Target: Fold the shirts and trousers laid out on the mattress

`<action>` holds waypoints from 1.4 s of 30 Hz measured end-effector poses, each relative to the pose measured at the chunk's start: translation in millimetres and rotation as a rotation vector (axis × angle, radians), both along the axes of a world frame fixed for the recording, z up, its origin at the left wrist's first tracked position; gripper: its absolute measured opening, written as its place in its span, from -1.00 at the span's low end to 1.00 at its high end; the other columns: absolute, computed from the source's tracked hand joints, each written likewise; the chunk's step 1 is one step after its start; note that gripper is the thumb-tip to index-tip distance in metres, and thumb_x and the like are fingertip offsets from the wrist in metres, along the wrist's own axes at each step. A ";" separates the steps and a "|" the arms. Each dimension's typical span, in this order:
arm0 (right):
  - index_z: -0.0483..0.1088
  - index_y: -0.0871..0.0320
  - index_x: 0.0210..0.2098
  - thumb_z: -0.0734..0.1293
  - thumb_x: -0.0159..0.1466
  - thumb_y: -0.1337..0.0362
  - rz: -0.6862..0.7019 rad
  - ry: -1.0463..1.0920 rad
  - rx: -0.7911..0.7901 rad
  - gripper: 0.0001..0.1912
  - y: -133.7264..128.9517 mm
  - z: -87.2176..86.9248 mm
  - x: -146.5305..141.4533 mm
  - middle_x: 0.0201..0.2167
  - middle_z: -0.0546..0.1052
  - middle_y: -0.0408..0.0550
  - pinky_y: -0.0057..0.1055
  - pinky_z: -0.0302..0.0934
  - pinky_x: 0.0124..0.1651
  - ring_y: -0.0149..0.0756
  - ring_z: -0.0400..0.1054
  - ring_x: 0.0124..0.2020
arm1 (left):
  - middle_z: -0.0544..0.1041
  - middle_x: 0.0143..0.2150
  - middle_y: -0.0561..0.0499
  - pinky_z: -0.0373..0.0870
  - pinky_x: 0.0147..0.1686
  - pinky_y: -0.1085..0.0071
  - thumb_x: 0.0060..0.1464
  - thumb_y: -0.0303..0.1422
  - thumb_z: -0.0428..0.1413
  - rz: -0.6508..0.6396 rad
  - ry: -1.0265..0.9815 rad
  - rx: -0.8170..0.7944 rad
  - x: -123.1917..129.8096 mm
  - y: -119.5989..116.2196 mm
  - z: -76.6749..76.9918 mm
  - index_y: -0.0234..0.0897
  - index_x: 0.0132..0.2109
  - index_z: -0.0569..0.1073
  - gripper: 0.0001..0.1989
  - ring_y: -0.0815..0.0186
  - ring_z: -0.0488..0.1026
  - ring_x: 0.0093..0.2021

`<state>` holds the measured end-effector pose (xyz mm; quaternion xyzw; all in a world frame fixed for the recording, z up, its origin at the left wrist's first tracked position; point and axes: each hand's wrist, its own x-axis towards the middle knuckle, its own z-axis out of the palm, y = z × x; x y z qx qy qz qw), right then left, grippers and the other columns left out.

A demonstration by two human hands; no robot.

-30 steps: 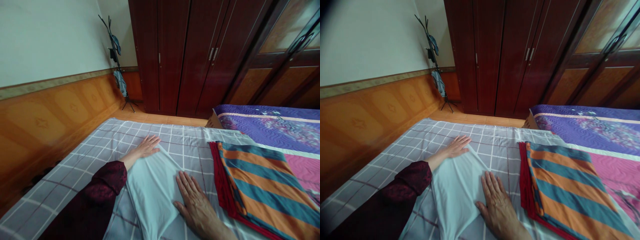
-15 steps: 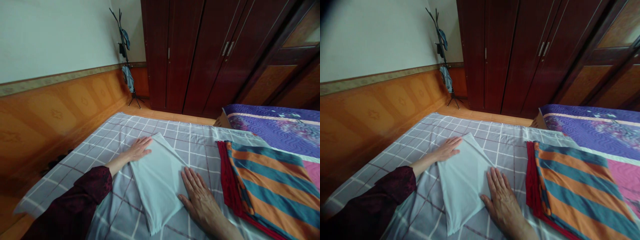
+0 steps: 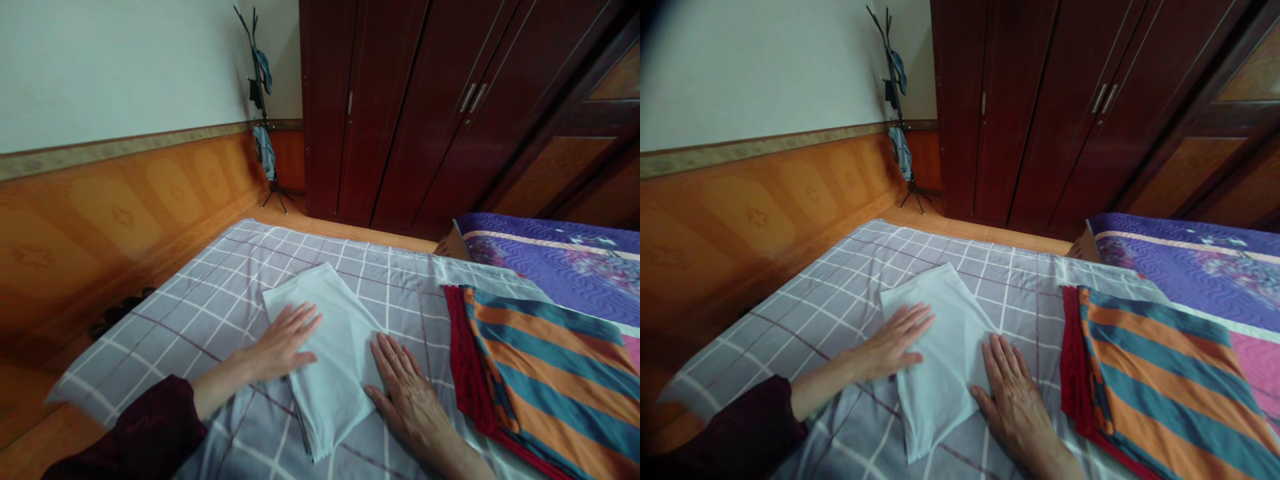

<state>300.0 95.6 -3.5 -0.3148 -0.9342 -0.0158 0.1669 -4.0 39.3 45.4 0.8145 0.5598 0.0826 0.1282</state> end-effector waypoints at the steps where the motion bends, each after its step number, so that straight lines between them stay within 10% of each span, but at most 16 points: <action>1: -0.05 0.19 0.33 0.19 0.31 0.06 -0.002 0.016 -0.005 -0.32 -2.4 3.2 -1.5 0.33 0.02 0.12 -0.01 0.03 0.23 -0.03 -0.16 0.33 | -0.11 0.40 -0.13 -0.29 0.30 0.00 0.16 0.10 -0.14 -0.075 -0.024 -0.020 13.1 -7.4 1.0 -0.16 0.37 -0.14 -0.23 0.06 -0.21 0.38; 7: -0.09 0.14 0.34 0.24 0.28 0.04 0.228 -0.042 -0.069 -0.25 -35.1 31.2 -12.5 0.33 -0.04 0.12 -0.03 0.05 0.23 0.01 -0.14 0.32 | -0.21 0.41 -0.14 -0.33 0.30 -0.03 0.08 0.17 -0.12 -0.181 -0.052 -0.101 34.0 -28.2 -4.6 -0.15 0.38 -0.25 -0.11 0.01 -0.33 0.38; 16: 0.06 0.01 0.29 0.41 0.12 0.10 0.261 -0.099 -0.139 -0.20 -55.0 29.5 -4.0 0.33 -0.05 0.12 0.00 0.13 0.16 0.17 -0.05 0.28 | -0.22 0.41 -0.09 -0.29 0.30 -0.05 0.12 0.10 -0.06 -0.137 -0.048 -0.120 15.6 -23.5 1.6 -0.06 0.37 -0.21 -0.18 0.02 -0.33 0.38; 21: 0.13 0.05 0.26 0.31 0.21 -0.01 0.292 -0.035 -0.095 -0.31 -56.6 36.1 -22.9 0.32 -0.02 0.16 0.02 0.13 0.16 0.15 -0.06 0.29 | -0.10 0.40 0.06 -0.31 0.32 0.03 0.28 -0.15 -0.14 -0.212 -0.078 -0.039 37.0 11.3 12.3 0.02 0.36 -0.13 -0.43 0.16 -0.27 0.39; 26: -0.02 0.10 0.32 0.26 0.23 -0.06 0.228 0.055 0.070 -0.22 -60.6 29.2 -31.3 0.32 -0.01 0.23 -0.03 0.17 0.12 0.16 -0.03 0.28 | -0.07 0.39 0.08 -0.36 0.32 0.05 0.19 0.03 -0.10 -0.298 -0.093 -0.055 46.5 51.5 -3.7 0.06 0.35 -0.12 -0.34 0.13 -0.25 0.38; 33: 0.02 0.16 0.31 0.14 0.18 -0.27 0.244 0.028 0.300 -0.11 -52.2 11.5 -34.4 0.27 0.08 0.38 -0.06 0.33 -0.07 0.22 0.16 0.17 | -0.11 0.40 -0.02 -0.40 0.30 0.05 0.21 0.05 -0.17 -0.177 0.031 -0.012 -2.0 110.7 -20.2 -0.08 0.36 -0.10 -0.33 0.15 -0.28 0.39; 38: 0.01 0.06 0.31 0.33 0.21 0.13 0.193 -0.034 0.335 -0.26 -51.0 1.0 -34.0 0.23 0.19 0.28 -0.14 0.34 -0.04 0.12 0.22 0.14 | -0.06 0.39 -0.07 -0.28 0.28 0.01 0.24 0.00 -0.17 0.044 0.085 0.023 -33.8 135.9 -20.3 -0.11 0.35 -0.03 -0.38 0.09 -0.20 0.38; 42: 0.02 0.06 0.30 0.30 0.19 0.30 0.200 -0.052 0.341 -0.28 -50.5 -3.5 -33.9 0.24 0.17 0.28 -0.15 0.33 -0.04 0.10 0.25 0.13 | -0.03 0.39 -0.05 -0.30 0.29 0.07 0.25 0.01 -0.21 -0.065 0.063 0.099 -13.7 134.8 -22.2 -0.11 0.35 -0.02 -0.39 0.12 -0.19 0.38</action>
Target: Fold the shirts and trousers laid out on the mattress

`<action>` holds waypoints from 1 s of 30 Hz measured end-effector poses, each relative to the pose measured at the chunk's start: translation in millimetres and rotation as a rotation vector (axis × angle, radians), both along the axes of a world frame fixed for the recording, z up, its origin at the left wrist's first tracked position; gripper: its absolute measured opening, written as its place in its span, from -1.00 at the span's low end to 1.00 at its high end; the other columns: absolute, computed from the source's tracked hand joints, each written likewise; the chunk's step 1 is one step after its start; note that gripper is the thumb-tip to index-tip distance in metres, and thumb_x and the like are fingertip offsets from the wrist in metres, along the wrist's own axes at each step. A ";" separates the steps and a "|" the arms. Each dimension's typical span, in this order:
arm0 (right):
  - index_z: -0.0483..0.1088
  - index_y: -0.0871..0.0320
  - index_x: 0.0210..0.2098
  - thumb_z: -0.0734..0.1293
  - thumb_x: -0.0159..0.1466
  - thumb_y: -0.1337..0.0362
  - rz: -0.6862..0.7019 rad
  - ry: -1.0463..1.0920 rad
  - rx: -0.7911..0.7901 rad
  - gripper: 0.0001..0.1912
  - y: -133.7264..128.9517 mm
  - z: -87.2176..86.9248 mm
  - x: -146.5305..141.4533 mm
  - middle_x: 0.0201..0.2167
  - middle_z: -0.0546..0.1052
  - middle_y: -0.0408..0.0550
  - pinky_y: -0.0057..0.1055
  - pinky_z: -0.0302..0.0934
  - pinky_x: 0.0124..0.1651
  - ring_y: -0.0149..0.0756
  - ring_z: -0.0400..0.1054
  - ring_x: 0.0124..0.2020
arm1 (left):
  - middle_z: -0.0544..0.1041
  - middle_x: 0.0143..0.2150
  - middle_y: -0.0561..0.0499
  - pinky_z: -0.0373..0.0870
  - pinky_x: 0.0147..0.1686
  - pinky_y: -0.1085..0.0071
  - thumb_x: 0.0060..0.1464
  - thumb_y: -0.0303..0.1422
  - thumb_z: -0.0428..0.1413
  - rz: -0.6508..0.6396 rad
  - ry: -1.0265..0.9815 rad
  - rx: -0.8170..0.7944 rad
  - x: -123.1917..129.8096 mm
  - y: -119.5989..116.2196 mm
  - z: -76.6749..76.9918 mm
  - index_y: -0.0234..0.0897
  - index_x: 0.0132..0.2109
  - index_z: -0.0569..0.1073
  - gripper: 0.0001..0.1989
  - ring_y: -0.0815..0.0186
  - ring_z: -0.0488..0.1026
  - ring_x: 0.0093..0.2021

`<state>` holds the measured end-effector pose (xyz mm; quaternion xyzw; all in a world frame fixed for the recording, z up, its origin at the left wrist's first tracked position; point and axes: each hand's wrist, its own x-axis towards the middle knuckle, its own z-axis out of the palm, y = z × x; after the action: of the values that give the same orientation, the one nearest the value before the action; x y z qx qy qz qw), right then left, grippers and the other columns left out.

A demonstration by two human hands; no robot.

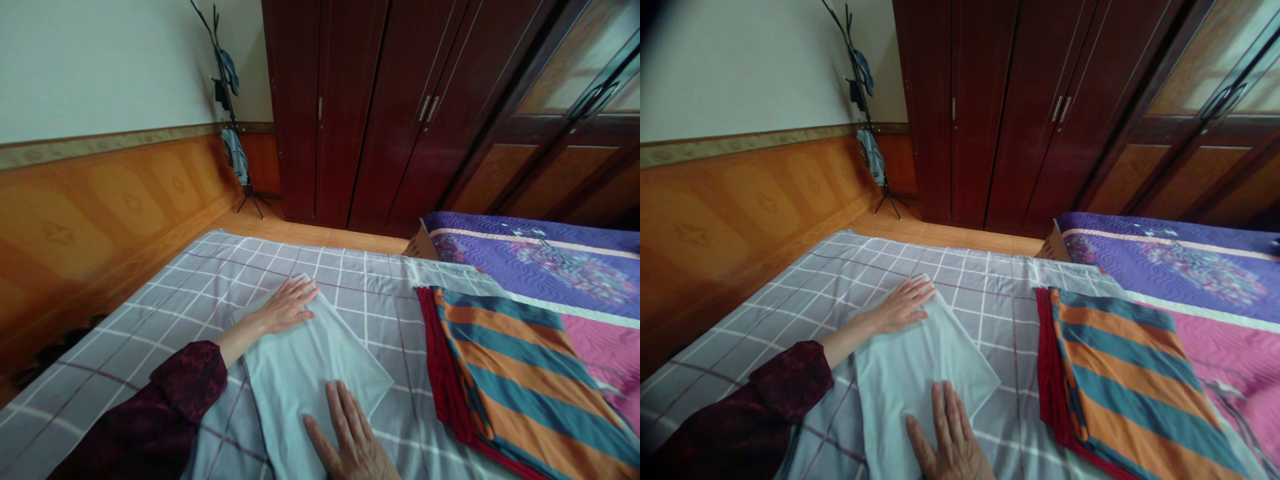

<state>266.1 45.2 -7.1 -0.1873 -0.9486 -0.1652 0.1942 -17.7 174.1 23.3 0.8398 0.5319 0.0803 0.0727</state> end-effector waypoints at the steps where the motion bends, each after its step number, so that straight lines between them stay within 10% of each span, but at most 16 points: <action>1: 0.02 0.08 0.31 0.30 0.18 0.31 0.001 -0.007 0.008 -0.27 0.1 0.0 -0.3 0.24 0.16 0.31 -0.13 0.33 -0.04 0.12 0.26 0.11 | -0.02 0.39 -0.04 -0.31 0.29 0.07 0.24 0.02 -0.21 -0.042 0.004 0.006 7.8 0.2 -0.9 -0.11 0.34 -0.01 -0.39 0.13 -0.19 0.38; 7: 0.02 0.17 0.31 0.32 0.08 0.42 0.016 -0.060 0.023 -0.18 0.3 3.2 -1.6 0.05 0.38 0.41 -0.08 0.36 -0.10 0.23 0.28 0.06 | -0.07 0.39 -0.13 -0.29 0.29 0.04 0.23 0.04 -0.22 0.008 0.049 -0.051 29.7 -6.9 1.8 -0.21 0.35 -0.01 -0.33 0.10 -0.21 0.38; 14: 0.10 0.13 0.27 0.35 0.10 0.44 0.033 -0.037 0.017 -0.24 0.7 5.0 -0.8 0.00 0.43 0.37 -0.09 0.36 -0.11 0.22 0.30 0.05 | -0.10 0.40 -0.07 -0.23 0.29 0.02 0.24 -0.03 -0.15 0.073 0.043 -0.026 -8.3 -72.1 2.3 -0.11 0.36 -0.09 -0.37 0.08 -0.21 0.38; 19: 0.10 0.07 0.27 0.34 0.15 0.43 0.036 0.058 -0.113 -0.29 1.3 1.0 0.5 0.15 0.31 0.27 -0.08 0.31 0.00 0.13 0.19 0.16 | -0.01 0.38 -0.13 -0.09 0.28 0.05 0.26 -0.16 -0.12 0.192 -0.075 0.057 -22.8 -76.4 -8.6 -0.21 0.34 0.02 -0.43 0.11 -0.05 0.35; 24: 0.08 0.06 0.28 0.33 0.22 0.15 -0.057 0.412 -0.808 -0.32 -7.3 15.9 25.0 0.27 0.14 0.17 -0.15 0.25 0.09 0.03 0.06 0.25 | 0.32 0.21 -0.15 0.18 0.18 0.20 0.21 -0.16 -0.11 0.411 -0.308 0.151 -43.2 -65.6 -7.3 -0.27 0.25 0.19 -0.48 0.18 0.23 0.21; 30: 0.35 0.16 0.06 0.43 0.01 -0.10 -0.674 1.254 -1.840 -0.28 -28.7 52.7 44.8 0.06 0.42 0.19 -0.19 0.31 -0.05 -0.02 0.39 -0.03 | 0.55 -0.16 -0.08 0.38 -0.16 0.34 0.06 -0.18 -0.04 0.628 -0.319 -0.069 -79.9 -43.3 -4.3 -0.29 0.00 0.40 -0.58 0.21 0.50 -0.19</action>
<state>310.9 16.5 45.7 -0.5492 -0.3503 0.6644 0.3664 -97.6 130.8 19.0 0.6093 0.7485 0.2108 0.1550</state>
